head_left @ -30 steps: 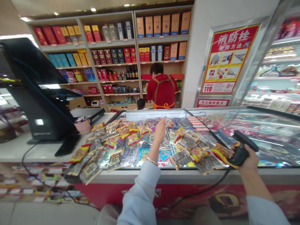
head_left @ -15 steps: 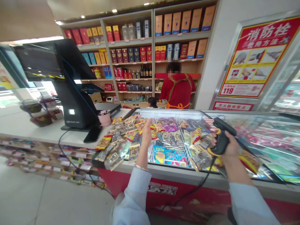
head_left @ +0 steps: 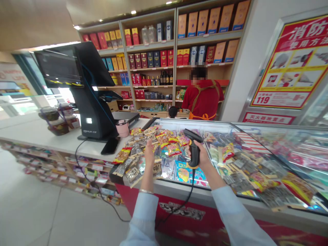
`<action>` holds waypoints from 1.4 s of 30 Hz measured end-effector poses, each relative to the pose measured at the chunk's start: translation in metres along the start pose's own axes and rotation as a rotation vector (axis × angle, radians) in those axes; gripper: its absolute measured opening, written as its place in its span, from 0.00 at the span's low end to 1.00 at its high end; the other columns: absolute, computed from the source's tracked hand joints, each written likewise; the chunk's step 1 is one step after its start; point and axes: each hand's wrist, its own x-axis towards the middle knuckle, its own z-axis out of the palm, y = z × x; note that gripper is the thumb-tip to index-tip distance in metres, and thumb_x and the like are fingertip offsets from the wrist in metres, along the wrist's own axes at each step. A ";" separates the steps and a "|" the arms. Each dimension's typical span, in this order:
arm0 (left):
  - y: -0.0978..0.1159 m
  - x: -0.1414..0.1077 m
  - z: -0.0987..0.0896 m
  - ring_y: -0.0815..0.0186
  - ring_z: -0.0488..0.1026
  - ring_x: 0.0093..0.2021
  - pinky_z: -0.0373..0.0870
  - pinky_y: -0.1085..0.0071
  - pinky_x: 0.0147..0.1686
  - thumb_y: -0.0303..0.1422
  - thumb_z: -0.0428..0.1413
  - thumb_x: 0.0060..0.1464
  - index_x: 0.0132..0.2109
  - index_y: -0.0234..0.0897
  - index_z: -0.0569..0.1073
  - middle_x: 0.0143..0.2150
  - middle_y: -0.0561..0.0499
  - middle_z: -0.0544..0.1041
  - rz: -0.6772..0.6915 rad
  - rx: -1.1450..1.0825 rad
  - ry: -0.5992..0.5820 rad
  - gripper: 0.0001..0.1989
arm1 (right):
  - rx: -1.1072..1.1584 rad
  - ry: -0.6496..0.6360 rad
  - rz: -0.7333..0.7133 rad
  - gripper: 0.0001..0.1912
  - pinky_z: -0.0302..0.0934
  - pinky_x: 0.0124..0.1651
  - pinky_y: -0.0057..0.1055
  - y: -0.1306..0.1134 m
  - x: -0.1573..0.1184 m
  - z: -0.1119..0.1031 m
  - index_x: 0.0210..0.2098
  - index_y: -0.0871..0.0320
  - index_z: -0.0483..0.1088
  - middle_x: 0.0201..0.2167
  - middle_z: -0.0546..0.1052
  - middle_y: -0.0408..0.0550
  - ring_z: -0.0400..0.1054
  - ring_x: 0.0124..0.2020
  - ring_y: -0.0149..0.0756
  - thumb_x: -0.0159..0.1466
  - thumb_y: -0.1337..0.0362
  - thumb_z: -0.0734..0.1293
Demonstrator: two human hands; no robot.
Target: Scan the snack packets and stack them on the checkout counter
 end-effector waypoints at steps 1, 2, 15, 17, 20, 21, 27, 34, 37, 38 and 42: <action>-0.003 0.001 -0.002 0.59 0.67 0.62 0.56 0.56 0.65 0.48 0.36 0.65 0.56 0.37 0.72 0.61 0.42 0.72 0.000 0.016 0.009 0.29 | 0.001 -0.007 0.016 0.14 0.60 0.15 0.24 0.007 0.004 0.003 0.29 0.58 0.71 0.21 0.73 0.42 0.62 0.16 0.28 0.54 0.53 0.71; -0.006 0.002 -0.004 0.59 0.67 0.62 0.57 0.56 0.65 0.48 0.36 0.65 0.56 0.37 0.72 0.60 0.42 0.72 0.016 0.043 0.018 0.29 | 0.000 -0.013 0.029 0.14 0.60 0.15 0.24 0.013 0.008 0.005 0.29 0.58 0.71 0.21 0.73 0.42 0.62 0.15 0.28 0.54 0.53 0.71; -0.030 -0.002 -0.010 0.51 0.72 0.47 0.68 0.55 0.49 0.38 0.48 0.58 0.45 0.35 0.72 0.43 0.40 0.74 0.370 0.891 0.192 0.14 | -0.061 -0.024 0.167 0.18 0.61 0.15 0.26 0.081 0.032 -0.005 0.27 0.59 0.71 0.17 0.73 0.43 0.63 0.14 0.29 0.54 0.49 0.71; -0.032 -0.003 -0.009 0.51 0.71 0.48 0.68 0.56 0.49 0.35 0.49 0.57 0.47 0.34 0.71 0.44 0.39 0.74 0.371 0.969 0.156 0.14 | -0.052 -0.019 0.171 0.18 0.62 0.16 0.26 0.080 0.029 -0.004 0.28 0.59 0.71 0.17 0.73 0.42 0.63 0.14 0.29 0.53 0.49 0.71; -0.032 -0.005 -0.009 0.51 0.71 0.49 0.68 0.57 0.49 0.32 0.50 0.56 0.50 0.32 0.69 0.48 0.37 0.72 0.365 1.027 0.114 0.15 | -0.037 -0.027 0.172 0.17 0.62 0.16 0.26 0.076 0.026 -0.002 0.28 0.59 0.72 0.17 0.72 0.42 0.63 0.14 0.29 0.54 0.50 0.71; -0.031 -0.006 -0.009 0.51 0.72 0.50 0.68 0.58 0.49 0.32 0.50 0.57 0.50 0.32 0.68 0.49 0.36 0.72 0.360 1.039 0.108 0.15 | -0.033 -0.029 0.171 0.17 0.62 0.16 0.26 0.074 0.026 -0.001 0.28 0.59 0.72 0.17 0.72 0.42 0.63 0.14 0.29 0.54 0.50 0.71; -0.025 -0.011 -0.007 0.50 0.71 0.52 0.68 0.58 0.49 0.30 0.56 0.54 0.52 0.32 0.66 0.52 0.36 0.70 0.335 1.162 0.092 0.19 | -0.015 -0.031 0.177 0.17 0.62 0.15 0.26 0.073 0.024 0.002 0.28 0.59 0.73 0.19 0.73 0.42 0.63 0.14 0.29 0.52 0.50 0.72; -0.022 -0.013 -0.008 0.51 0.71 0.50 0.67 0.59 0.50 0.29 0.59 0.52 0.54 0.32 0.65 0.54 0.37 0.68 0.328 1.250 0.087 0.22 | -0.024 -0.049 0.191 0.17 0.61 0.15 0.26 0.075 0.025 0.001 0.29 0.59 0.72 0.19 0.74 0.42 0.64 0.14 0.29 0.54 0.51 0.71; -0.024 -0.013 -0.007 0.50 0.69 0.50 0.66 0.58 0.50 0.32 0.60 0.51 0.54 0.29 0.65 0.53 0.35 0.69 0.309 1.249 0.100 0.24 | -0.027 -0.025 0.199 0.17 0.62 0.14 0.26 0.076 0.025 0.001 0.28 0.60 0.72 0.19 0.74 0.42 0.64 0.14 0.29 0.53 0.50 0.71; -0.025 -0.013 -0.007 0.49 0.69 0.51 0.65 0.57 0.51 0.33 0.60 0.51 0.54 0.29 0.65 0.52 0.35 0.69 0.307 1.240 0.105 0.25 | -0.028 -0.019 0.204 0.18 0.62 0.14 0.26 0.077 0.025 0.001 0.28 0.60 0.72 0.19 0.74 0.43 0.64 0.14 0.29 0.52 0.50 0.71; -0.026 -0.014 -0.005 0.49 0.69 0.52 0.65 0.57 0.52 0.34 0.58 0.52 0.56 0.26 0.65 0.53 0.33 0.69 0.276 1.212 0.099 0.27 | -0.032 -0.014 0.221 0.18 0.62 0.15 0.27 0.077 0.026 -0.001 0.28 0.60 0.73 0.19 0.73 0.43 0.64 0.14 0.29 0.53 0.50 0.71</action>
